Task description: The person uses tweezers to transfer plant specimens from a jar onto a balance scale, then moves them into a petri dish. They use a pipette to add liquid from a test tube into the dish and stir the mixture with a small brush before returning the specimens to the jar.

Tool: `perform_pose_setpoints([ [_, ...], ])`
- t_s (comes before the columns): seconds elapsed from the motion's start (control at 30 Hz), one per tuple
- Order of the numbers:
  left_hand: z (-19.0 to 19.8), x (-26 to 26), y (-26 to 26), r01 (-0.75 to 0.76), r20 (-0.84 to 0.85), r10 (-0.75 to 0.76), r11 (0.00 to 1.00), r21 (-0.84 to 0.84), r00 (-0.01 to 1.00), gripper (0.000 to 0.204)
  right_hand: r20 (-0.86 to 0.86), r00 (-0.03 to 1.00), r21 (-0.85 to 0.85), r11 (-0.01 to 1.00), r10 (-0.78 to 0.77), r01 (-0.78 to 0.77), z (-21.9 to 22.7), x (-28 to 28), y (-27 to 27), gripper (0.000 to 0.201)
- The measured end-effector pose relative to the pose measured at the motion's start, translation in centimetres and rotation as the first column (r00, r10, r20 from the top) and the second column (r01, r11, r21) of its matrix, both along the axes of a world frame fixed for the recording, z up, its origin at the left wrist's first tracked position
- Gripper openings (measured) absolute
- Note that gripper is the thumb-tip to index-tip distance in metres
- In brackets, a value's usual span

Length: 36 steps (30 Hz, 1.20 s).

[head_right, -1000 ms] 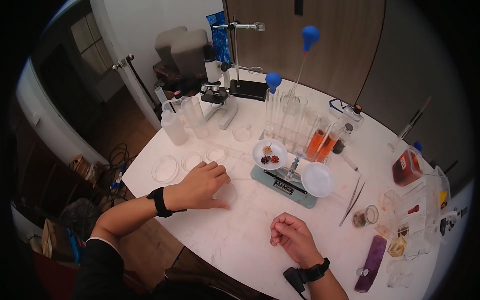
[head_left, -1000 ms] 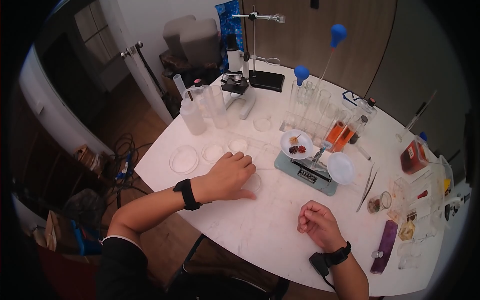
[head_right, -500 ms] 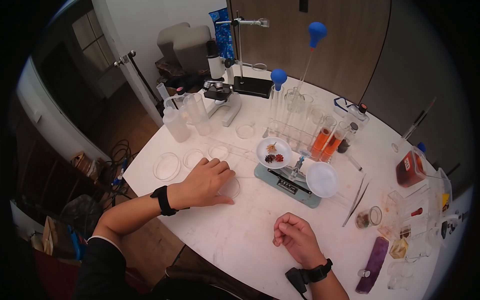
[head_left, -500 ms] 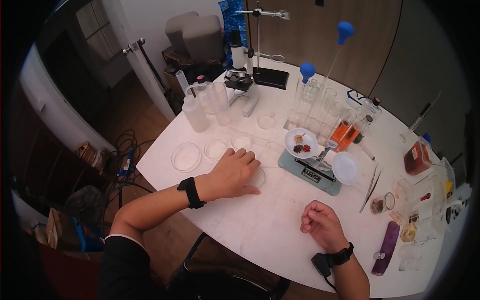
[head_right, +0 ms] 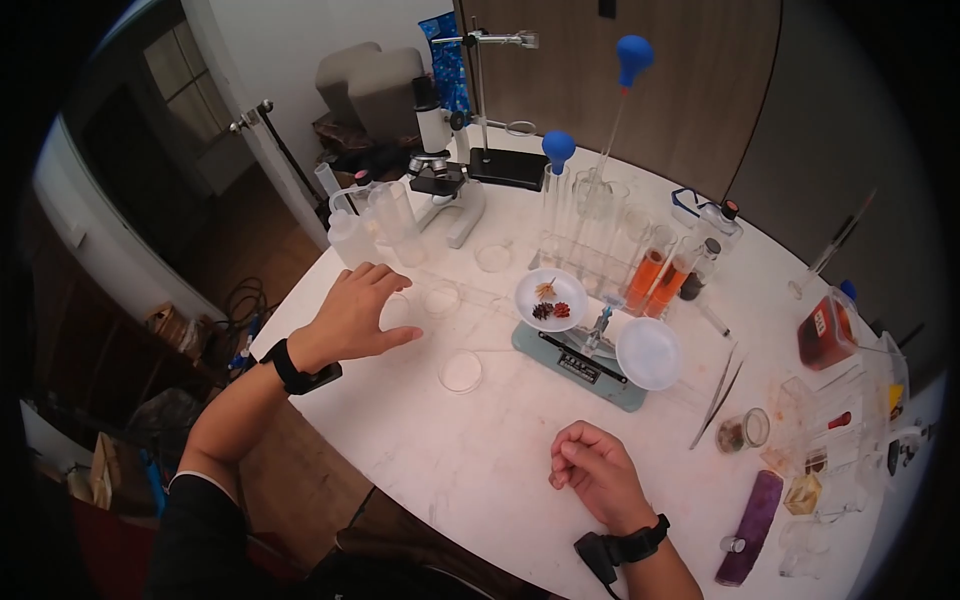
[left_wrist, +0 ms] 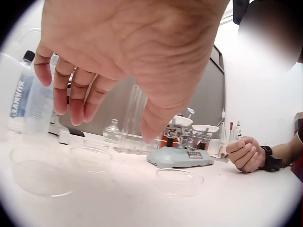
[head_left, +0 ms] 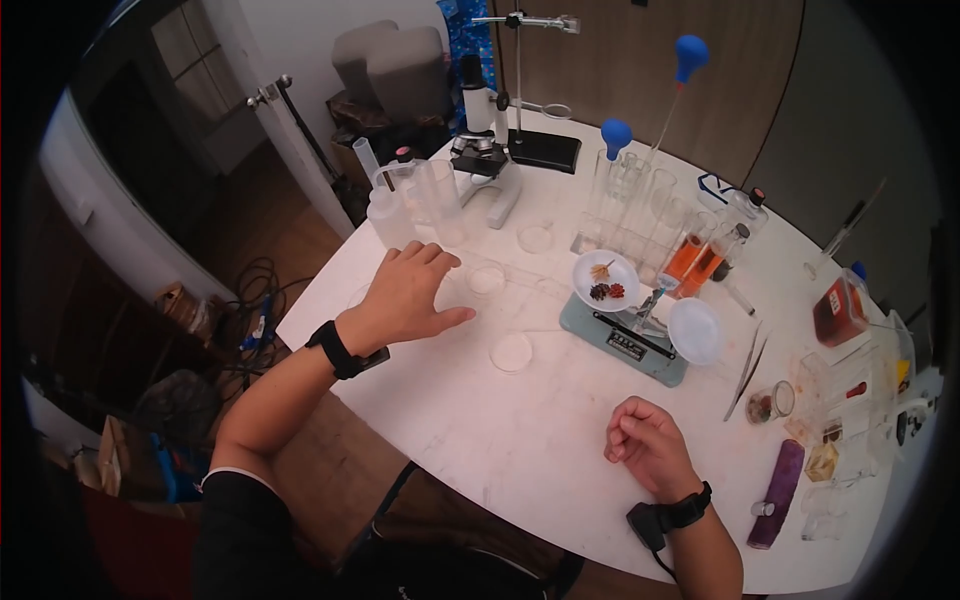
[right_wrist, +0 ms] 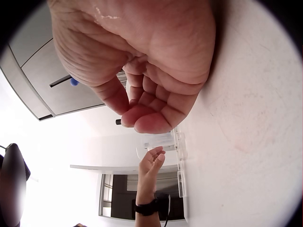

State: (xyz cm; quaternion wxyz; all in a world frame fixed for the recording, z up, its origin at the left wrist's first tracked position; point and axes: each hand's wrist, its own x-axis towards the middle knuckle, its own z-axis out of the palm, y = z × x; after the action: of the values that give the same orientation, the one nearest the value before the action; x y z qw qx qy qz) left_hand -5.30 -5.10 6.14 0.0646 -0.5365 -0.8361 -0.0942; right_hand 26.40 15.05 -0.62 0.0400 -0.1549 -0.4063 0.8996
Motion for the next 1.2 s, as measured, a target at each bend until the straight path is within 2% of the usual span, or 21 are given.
perform_pose_setpoints([
  [0.1, -1.1, -2.8, -2.1, -0.001, -0.030, -0.001, 0.999, -0.042, 1.000, 0.067, 0.000, 1.000, -0.002, 1.000, -0.004, 0.004, 0.0, -0.1, 0.0, 0.010],
  [0.13, -1.3, -3.4, -2.6, -0.017, 0.036, 0.019, 0.997, -0.075, 0.999, 0.072, 0.001, 1.000, -0.002, 1.000, -0.006, 0.006, 0.0, 0.0, -0.1, 0.010],
  [0.23, -1.6, -3.7, -3.7, -0.030, 0.096, 0.042, 0.993, -0.114, 0.995, 0.073, 0.003, 1.000, -0.013, 1.000, -0.008, 0.008, -0.1, -0.1, -0.1, 0.009],
  [0.43, -3.0, -4.0, -3.6, -0.006, 0.102, 0.011, 0.999, -0.054, 0.995, 0.071, 0.000, 1.000, -0.010, 1.000, -0.020, 0.020, 0.1, -0.1, -0.2, 0.009],
  [0.63, -3.4, -4.2, -2.6, -0.052, 0.098, 0.065, 0.991, -0.124, 0.993, 0.067, 0.012, 0.999, -0.010, 0.999, -0.033, 0.033, 0.0, -0.1, -0.1, 0.010],
  [0.8, -3.6, -4.2, -2.4, -0.039, 0.095, 0.047, 0.996, -0.080, 0.994, 0.061, 0.008, 1.000, -0.010, 0.999, -0.030, 0.030, 0.2, -0.1, -0.2, 0.009],
  [1.03, -1.5, -4.3, -3.7, -0.088, 0.111, 0.082, 0.995, 0.048, 0.990, 0.058, 0.024, 0.999, 0.008, 0.999, -0.032, 0.032, 0.2, -0.1, -0.2, 0.009],
  [1.13, -0.5, -5.1, -5.6, -0.066, 0.144, 0.053, 0.994, 0.091, 0.988, 0.056, 0.025, 0.999, 0.000, 0.999, -0.035, 0.035, 0.1, -0.2, -0.1, 0.009],
  [1.2, -0.1, -5.4, -6.9, -0.087, 0.163, 0.079, 0.995, 0.041, 0.983, 0.057, 0.025, 0.999, -0.004, 0.999, -0.038, 0.038, -0.1, -0.1, -0.2, 0.009],
])
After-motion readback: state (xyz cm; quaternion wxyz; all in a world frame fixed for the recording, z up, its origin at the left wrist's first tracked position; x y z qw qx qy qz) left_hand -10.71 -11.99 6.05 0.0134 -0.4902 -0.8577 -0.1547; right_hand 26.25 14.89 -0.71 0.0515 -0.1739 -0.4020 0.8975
